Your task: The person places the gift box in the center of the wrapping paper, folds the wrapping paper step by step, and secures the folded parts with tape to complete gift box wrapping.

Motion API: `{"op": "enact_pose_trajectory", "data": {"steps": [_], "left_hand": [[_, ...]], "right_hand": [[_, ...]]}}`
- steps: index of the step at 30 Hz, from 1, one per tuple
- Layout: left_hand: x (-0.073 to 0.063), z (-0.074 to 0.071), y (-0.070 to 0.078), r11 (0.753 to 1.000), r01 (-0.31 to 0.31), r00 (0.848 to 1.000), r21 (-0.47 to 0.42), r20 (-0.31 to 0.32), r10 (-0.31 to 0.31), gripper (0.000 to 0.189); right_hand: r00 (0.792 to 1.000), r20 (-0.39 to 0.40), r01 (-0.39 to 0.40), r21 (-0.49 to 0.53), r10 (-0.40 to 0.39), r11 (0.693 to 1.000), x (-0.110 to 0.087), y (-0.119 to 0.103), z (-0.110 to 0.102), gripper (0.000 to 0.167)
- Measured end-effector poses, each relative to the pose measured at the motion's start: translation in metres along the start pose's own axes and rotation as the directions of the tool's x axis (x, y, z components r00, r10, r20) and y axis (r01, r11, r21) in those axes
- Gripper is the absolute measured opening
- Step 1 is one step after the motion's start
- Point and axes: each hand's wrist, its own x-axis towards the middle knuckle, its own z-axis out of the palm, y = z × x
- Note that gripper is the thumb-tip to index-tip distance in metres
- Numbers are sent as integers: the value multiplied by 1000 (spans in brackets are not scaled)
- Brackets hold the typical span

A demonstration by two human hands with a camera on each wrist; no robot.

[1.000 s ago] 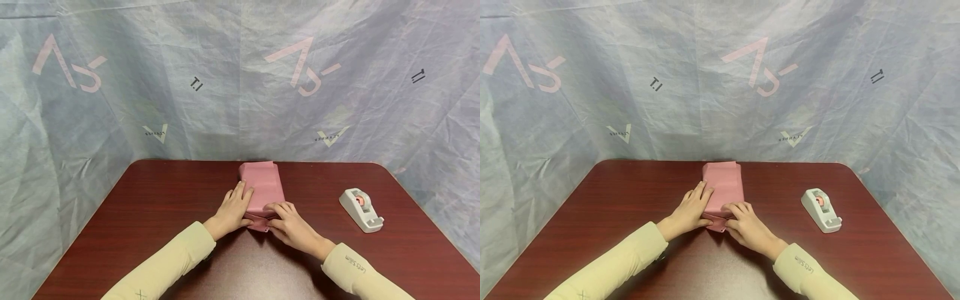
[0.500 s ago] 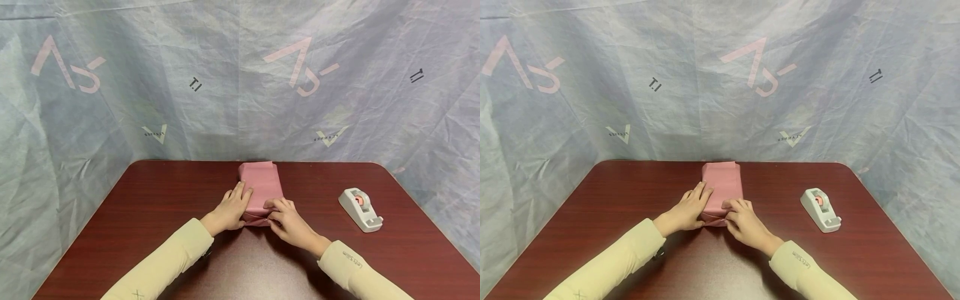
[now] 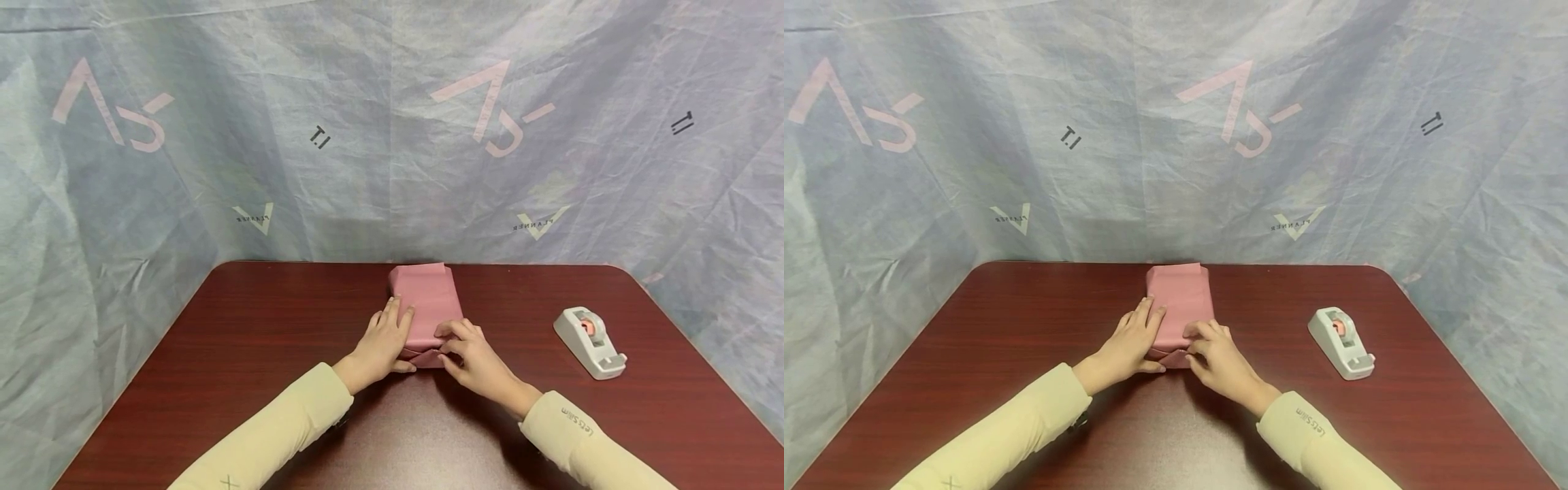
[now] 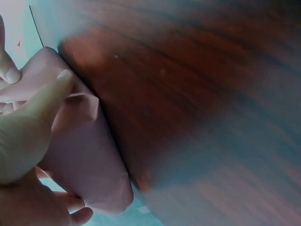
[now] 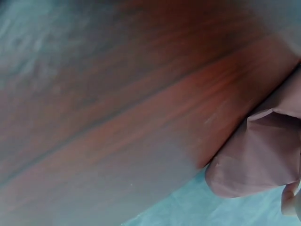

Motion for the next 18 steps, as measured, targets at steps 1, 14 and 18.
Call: {"op": "enact_pose_trajectory", "data": {"steps": [1, 14, 18], "left_hand": [[0, 0, 0, 1000, 1, 1000, 2, -5, -1, 103], [0, 2, -1, 1000, 12, 1000, 18, -24, -12, 97], [1, 3, -2, 1000, 7, 1000, 12, -16, -7, 97]], "right_hand": [[1000, -13, 5, 4, -5, 1000, 0, 1, 0, 14], [981, 168, -56, -251, 100, 966, -3, 12, -3, 94], [980, 169, -56, -279, 107, 959, -2, 17, -2, 87]]}}
